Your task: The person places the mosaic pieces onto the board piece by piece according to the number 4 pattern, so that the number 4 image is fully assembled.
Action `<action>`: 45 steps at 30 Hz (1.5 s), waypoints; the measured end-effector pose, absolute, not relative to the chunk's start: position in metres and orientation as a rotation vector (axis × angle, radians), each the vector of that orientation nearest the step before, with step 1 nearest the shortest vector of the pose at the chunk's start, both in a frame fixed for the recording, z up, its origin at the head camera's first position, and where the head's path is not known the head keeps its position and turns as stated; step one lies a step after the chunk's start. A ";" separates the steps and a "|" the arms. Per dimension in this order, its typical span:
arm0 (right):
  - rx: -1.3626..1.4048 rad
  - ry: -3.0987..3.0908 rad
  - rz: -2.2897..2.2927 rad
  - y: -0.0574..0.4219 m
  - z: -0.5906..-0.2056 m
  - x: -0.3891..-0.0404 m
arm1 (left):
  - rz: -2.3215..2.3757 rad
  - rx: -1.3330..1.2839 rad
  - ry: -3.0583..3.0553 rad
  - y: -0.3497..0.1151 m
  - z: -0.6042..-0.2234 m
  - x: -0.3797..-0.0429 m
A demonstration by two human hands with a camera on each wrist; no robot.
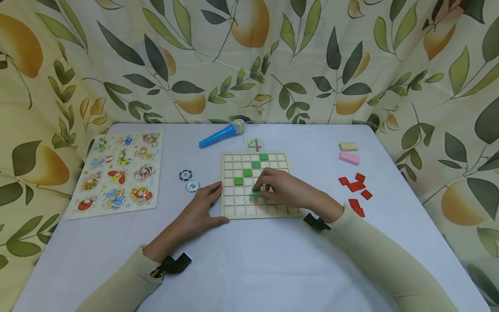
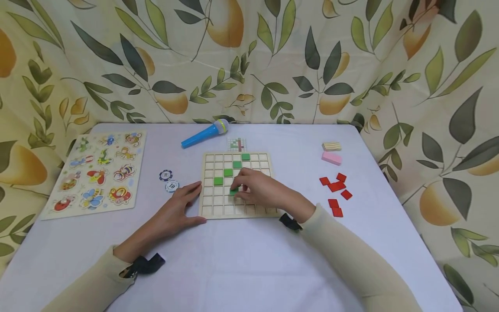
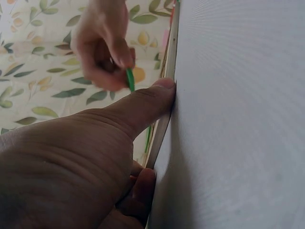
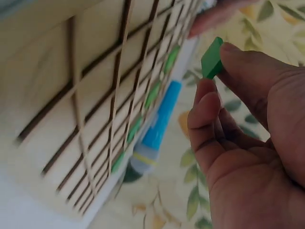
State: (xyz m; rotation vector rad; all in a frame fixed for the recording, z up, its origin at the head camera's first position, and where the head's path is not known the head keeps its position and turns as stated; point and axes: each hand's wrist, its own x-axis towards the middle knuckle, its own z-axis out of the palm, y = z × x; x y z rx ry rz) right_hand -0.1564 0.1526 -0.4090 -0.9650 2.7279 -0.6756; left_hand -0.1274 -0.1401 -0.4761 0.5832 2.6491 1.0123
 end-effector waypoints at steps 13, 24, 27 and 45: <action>-1.117 2.695 -0.503 0.100 -0.423 -0.179 | 1.004 0.593 2.642 -0.141 -0.476 -0.129; -1.128 2.666 -0.536 0.102 -0.429 -0.184 | 1.011 0.615 2.648 -0.141 -0.476 -0.130; -1.150 2.678 -0.544 0.109 -0.425 -0.177 | 1.003 0.598 2.643 -0.140 -0.475 -0.130; -0.376 3.025 -1.438 0.275 -0.422 -0.042 | 0.992 0.546 2.648 -0.137 -0.472 -0.125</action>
